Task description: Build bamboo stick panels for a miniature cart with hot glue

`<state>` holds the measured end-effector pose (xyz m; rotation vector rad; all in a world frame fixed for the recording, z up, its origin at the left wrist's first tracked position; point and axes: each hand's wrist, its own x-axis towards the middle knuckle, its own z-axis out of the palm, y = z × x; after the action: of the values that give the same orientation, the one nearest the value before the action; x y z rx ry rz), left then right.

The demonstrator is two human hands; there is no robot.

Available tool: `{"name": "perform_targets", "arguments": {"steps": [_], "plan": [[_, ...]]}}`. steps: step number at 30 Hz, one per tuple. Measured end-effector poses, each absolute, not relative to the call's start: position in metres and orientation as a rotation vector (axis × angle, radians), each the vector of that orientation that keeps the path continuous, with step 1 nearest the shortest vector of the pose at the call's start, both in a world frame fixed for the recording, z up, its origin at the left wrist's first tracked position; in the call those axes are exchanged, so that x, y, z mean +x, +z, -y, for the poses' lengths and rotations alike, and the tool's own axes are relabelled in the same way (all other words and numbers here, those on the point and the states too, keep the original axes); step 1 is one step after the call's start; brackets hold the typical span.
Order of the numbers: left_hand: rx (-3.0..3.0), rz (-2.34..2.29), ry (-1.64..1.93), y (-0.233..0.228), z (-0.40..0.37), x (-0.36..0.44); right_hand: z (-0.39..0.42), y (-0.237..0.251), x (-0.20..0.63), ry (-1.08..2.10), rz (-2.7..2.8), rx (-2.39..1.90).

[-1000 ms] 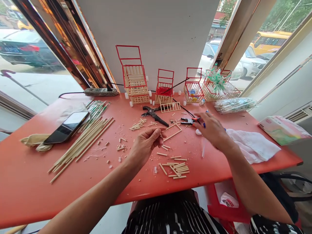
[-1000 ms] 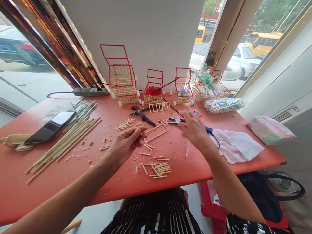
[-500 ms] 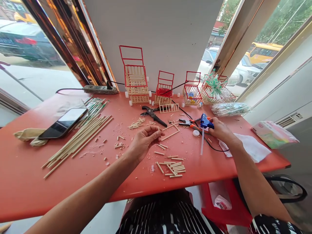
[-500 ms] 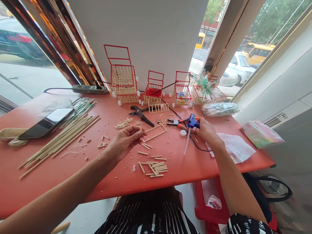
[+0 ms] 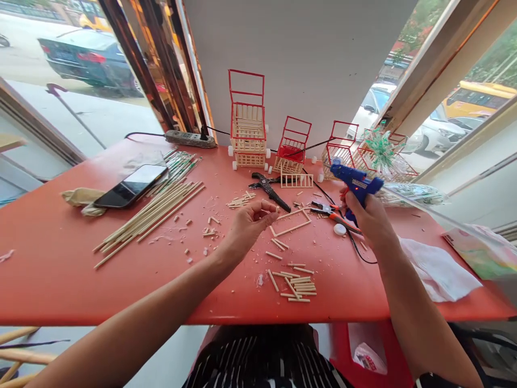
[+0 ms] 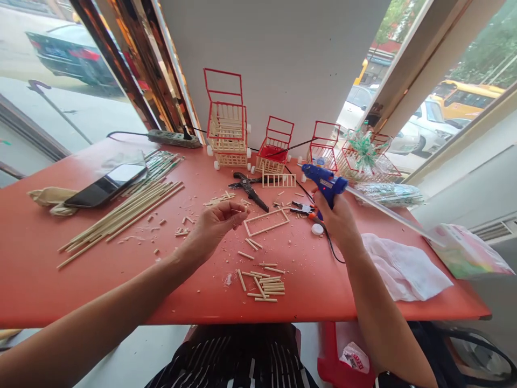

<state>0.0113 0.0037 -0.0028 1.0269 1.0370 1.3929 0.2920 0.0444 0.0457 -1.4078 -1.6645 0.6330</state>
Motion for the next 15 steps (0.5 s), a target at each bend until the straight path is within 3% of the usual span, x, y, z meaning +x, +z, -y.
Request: {"name": "perform_targets", "arguments": {"steps": [8,15], "plan": [[1.147,-1.146,1.391,-0.003,-0.007,0.008,-0.012,0.032,0.259,1.158,1.759,-1.161],[1.303,-1.195,1.396,-0.003,-0.006,0.006,-0.002,0.031,0.254,1.163,1.856,-1.19]]}}
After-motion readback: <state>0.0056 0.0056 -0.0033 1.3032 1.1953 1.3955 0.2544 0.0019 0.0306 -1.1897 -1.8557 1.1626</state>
